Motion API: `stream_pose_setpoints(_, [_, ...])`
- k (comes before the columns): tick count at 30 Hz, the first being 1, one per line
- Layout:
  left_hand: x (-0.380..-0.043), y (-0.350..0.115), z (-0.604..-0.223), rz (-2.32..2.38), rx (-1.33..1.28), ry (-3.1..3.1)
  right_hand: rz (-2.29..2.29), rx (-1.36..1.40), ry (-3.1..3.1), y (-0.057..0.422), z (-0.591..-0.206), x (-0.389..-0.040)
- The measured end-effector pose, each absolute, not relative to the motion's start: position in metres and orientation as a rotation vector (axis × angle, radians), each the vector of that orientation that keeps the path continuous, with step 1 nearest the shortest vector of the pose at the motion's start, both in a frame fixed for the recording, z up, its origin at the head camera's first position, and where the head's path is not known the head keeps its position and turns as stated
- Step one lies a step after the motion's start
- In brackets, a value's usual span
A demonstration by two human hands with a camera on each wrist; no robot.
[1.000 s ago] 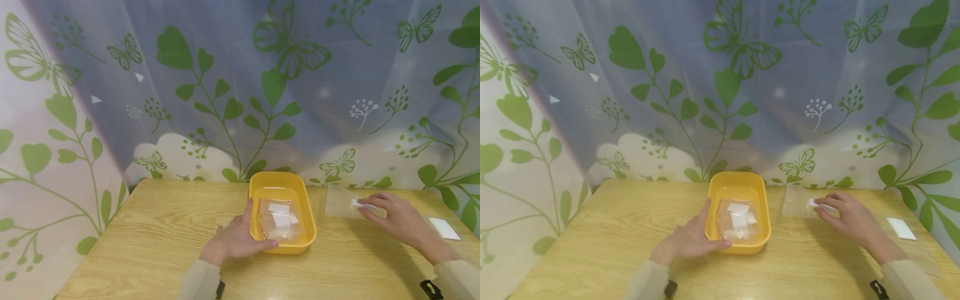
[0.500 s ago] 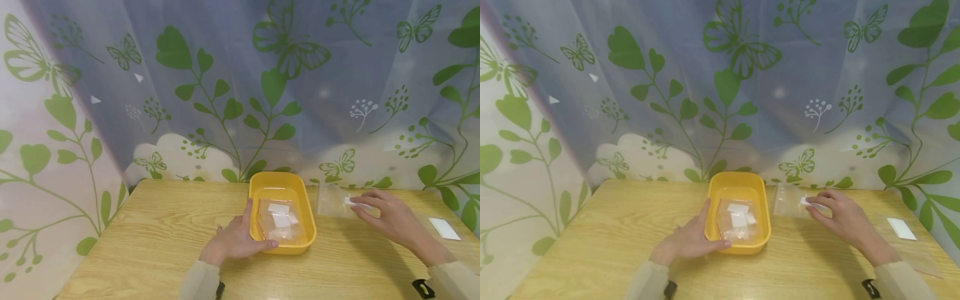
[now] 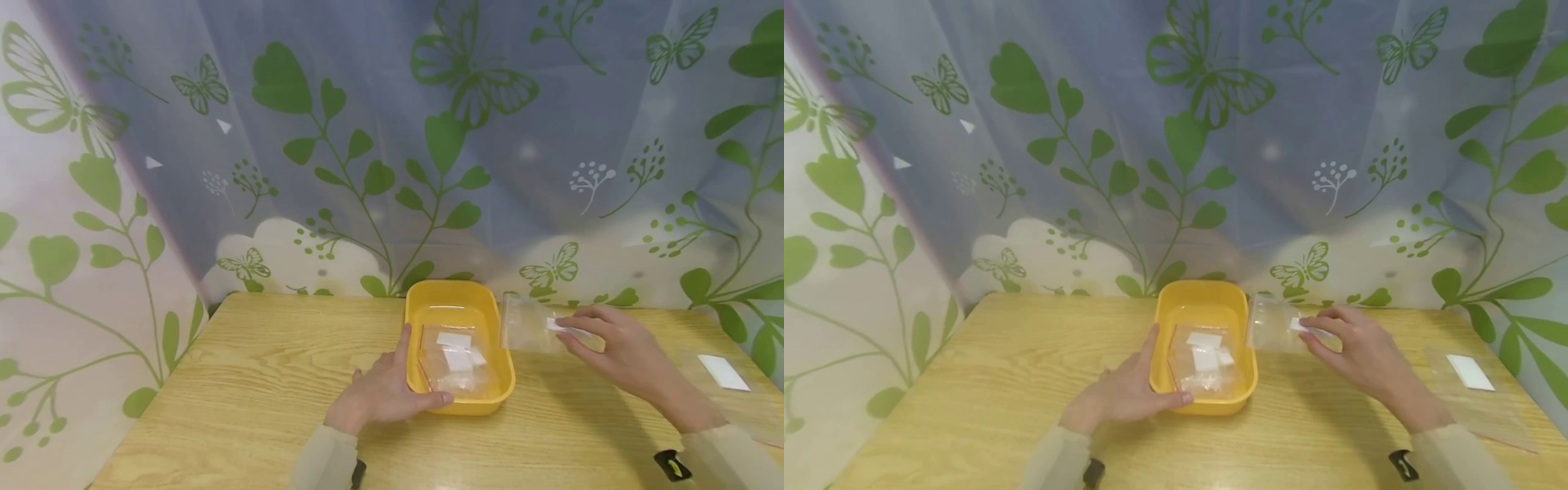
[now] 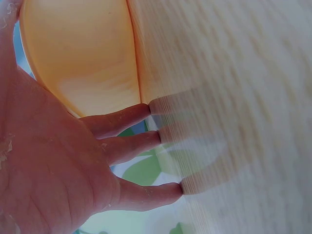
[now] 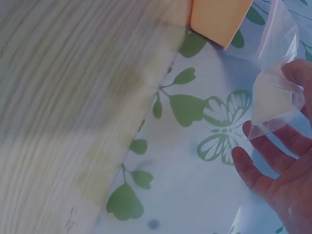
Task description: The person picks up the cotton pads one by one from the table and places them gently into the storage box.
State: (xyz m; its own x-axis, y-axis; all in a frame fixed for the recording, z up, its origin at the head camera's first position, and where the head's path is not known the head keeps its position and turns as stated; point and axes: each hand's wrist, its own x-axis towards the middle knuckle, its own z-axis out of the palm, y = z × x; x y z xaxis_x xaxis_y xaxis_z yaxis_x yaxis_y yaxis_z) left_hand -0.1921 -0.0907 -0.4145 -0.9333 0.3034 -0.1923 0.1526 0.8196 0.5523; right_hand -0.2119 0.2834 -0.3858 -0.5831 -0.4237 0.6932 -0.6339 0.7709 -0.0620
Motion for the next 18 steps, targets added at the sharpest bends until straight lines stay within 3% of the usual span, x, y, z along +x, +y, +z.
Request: stream_pose_setpoints(18, [-0.192,-0.092,-0.413,0.801,0.357,2.729,0.441,0.9,-2.191,0.241,-0.38,-0.226])
